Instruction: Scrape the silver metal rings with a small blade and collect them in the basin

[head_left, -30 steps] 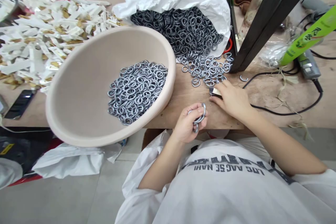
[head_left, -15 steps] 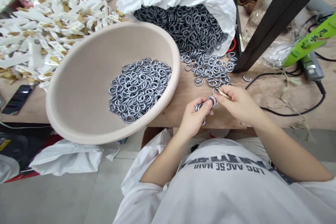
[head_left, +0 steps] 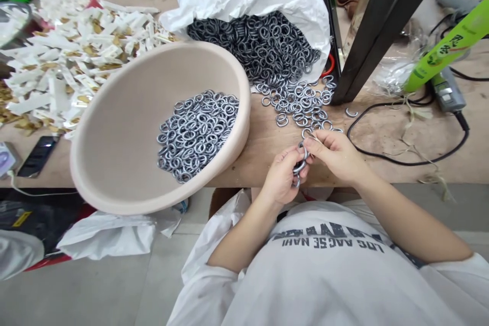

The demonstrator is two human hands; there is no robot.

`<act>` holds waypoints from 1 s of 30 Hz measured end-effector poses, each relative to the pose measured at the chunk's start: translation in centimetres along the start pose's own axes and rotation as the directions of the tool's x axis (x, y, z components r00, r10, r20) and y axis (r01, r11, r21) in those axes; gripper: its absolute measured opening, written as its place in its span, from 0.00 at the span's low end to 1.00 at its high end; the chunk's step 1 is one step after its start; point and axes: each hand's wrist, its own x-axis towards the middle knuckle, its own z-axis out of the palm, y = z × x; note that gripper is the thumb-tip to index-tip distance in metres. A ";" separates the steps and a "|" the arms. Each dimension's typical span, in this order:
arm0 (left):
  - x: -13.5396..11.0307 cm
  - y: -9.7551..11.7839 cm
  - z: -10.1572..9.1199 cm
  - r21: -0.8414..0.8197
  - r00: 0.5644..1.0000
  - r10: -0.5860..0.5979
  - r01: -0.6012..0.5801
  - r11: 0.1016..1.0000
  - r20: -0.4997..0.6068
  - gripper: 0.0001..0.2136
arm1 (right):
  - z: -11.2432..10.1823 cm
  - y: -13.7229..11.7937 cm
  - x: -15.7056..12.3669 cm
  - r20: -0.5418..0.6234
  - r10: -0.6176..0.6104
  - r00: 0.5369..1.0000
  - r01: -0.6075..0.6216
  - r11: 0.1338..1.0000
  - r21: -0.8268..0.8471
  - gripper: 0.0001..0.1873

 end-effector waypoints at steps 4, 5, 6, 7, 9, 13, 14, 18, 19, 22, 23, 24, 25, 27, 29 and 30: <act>0.2 -0.1 0.0 -0.056 0.999 -0.045 0.045 0.997 0.001 0.12 | 0.1 0.1 0.5 0.003 0.037 0.999 -0.037 0.998 0.050 0.26; 0.2 -0.1 -0.1 -0.064 0.998 -0.059 0.060 0.996 0.006 0.12 | 0.0 0.1 0.4 -0.018 0.027 0.999 -0.027 1.000 -0.004 0.26; 0.2 -0.2 -0.2 -0.072 0.997 -0.074 0.074 0.995 0.011 0.12 | -0.1 0.1 0.2 -0.054 0.001 0.999 -0.006 0.995 -0.095 0.27; 0.2 -0.2 -0.3 -0.083 0.996 -0.084 0.085 0.993 0.015 0.12 | -0.2 0.2 0.0 -0.091 -0.047 0.995 0.026 0.975 -0.221 0.26; 0.2 -0.2 -0.5 -0.106 0.996 -0.091 0.092 0.990 0.017 0.12 | -0.5 0.1 -0.7 -0.111 -0.175 0.978 0.098 0.860 -0.501 0.25; 0.2 -0.3 -0.7 -0.132 0.997 -0.078 0.080 0.988 0.018 0.12 | -0.6 -0.3 -2.0 0.019 -0.265 0.964 0.184 0.613 -0.768 0.22; 0.2 -0.4 -0.7 -0.134 0.997 -0.074 0.076 0.988 0.019 0.12 | -0.5 -0.4 -2.2 0.034 -0.266 0.963 0.190 0.586 -0.788 0.22; 0.0 -0.4 -0.6 -0.134 0.998 -0.060 0.062 0.989 0.020 0.12 | -0.4 -0.6 -2.3 0.058 -0.281 0.958 0.206 0.535 -0.819 0.22; -0.1 -0.4 -0.5 -0.127 0.998 -0.057 0.058 0.990 0.014 0.12 | -0.3 -0.6 -2.4 0.062 -0.278 0.958 0.207 0.528 -0.824 0.22; -0.1 -0.2 -0.4 -0.094 0.999 -0.039 0.038 0.995 -0.011 0.12 | -0.2 -0.7 -2.5 0.065 -0.255 0.965 0.194 0.523 -0.830 0.23; -0.1 -0.2 -0.4 -0.084 0.999 -0.028 0.027 0.996 -0.017 0.12 | -0.2 -0.6 -2.5 0.066 -0.243 0.968 0.189 0.528 -0.828 0.24; 0.0 -0.3 -0.3 -0.077 1.000 -0.017 0.015 0.997 -0.021 0.12 | -0.3 -0.6 -2.5 0.067 -0.229 0.971 0.184 0.537 -0.824 0.25; 0.0 -0.5 -0.3 -0.070 1.000 -0.003 0.001 0.998 -0.023 0.12 | -0.4 -0.5 -2.3 0.060 -0.213 0.975 0.170 0.547 -0.819 0.25; -0.4 -0.9 -0.3 -0.035 1.000 -0.008 0.008 0.999 0.006 0.12 | -1.0 -0.1 -1.7 -0.014 -0.186 0.982 0.095 0.563 -0.821 0.26; -1.5 -0.9 -0.3 0.050 0.996 -0.046 0.042 0.998 0.080 0.12 | -2.0 0.3 -0.9 -0.152 -0.173 0.973 -0.029 0.561 -0.827 0.26; -2.3 -0.5 -0.3 0.113 0.992 -0.051 0.037 0.993 0.118 0.12 | -2.5 0.5 -0.5 -0.207 -0.175 0.963 -0.077 0.557 -0.827 0.27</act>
